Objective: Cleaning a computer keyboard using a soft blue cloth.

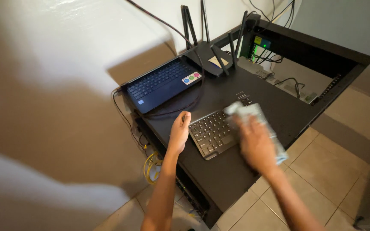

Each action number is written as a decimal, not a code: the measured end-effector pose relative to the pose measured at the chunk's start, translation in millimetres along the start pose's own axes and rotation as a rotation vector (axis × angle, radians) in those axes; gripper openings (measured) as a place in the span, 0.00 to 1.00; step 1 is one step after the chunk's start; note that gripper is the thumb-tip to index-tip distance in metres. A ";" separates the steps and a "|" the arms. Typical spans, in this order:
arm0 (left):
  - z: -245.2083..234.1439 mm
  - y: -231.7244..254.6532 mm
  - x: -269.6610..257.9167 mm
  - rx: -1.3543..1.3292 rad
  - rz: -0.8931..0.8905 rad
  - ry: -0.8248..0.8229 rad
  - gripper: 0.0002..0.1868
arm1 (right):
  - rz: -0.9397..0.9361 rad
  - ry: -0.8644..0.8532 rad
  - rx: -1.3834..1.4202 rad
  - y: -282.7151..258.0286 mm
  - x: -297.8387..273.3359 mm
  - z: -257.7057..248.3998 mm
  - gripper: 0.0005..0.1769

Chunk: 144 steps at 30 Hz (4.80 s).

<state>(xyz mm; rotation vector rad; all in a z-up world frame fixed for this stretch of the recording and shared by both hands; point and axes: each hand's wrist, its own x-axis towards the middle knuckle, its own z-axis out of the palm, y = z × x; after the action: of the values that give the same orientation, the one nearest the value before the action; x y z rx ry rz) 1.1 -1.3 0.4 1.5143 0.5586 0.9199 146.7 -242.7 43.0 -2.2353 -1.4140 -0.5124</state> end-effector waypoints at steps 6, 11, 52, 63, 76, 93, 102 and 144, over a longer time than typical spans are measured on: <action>-0.1 8.2 0.1 0.096 0.025 0.027 0.20 | -0.329 -0.174 0.349 -70.8 -3.7 -50.9 0.32; -2.0 -10.1 2.5 0.020 0.032 0.006 0.22 | -0.249 -0.017 0.107 1.6 17.8 -26.6 0.33; 0.0 -5.4 2.8 -0.012 0.011 0.027 0.18 | -0.045 -0.067 0.098 20.8 86.0 9.2 0.29; -1.1 -2.5 2.4 0.023 -0.023 0.022 0.19 | -0.282 -0.176 0.240 -46.0 14.1 -44.0 0.35; -1.5 -16.2 7.7 0.026 0.025 0.016 0.19 | -0.143 0.011 0.057 -52.9 9.7 -10.4 0.39; 0.7 -1.8 2.3 0.003 -0.013 0.015 0.19 | 0.075 -0.074 -0.046 -10.8 25.1 -10.5 0.33; 0.1 3.7 -2.2 -0.029 0.070 -0.023 0.19 | -0.308 -0.151 0.311 -75.2 7.1 -47.1 0.30; -5.9 31.5 -6.5 0.043 -0.073 -0.152 0.16 | -0.035 -0.070 0.166 -26.1 92.5 4.7 0.29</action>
<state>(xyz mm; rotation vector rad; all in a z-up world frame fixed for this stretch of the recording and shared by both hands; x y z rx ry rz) -12.4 -8.3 29.4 1.5771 0.5230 0.7338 161.0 -161.2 92.2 -2.1185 -1.4762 -0.3176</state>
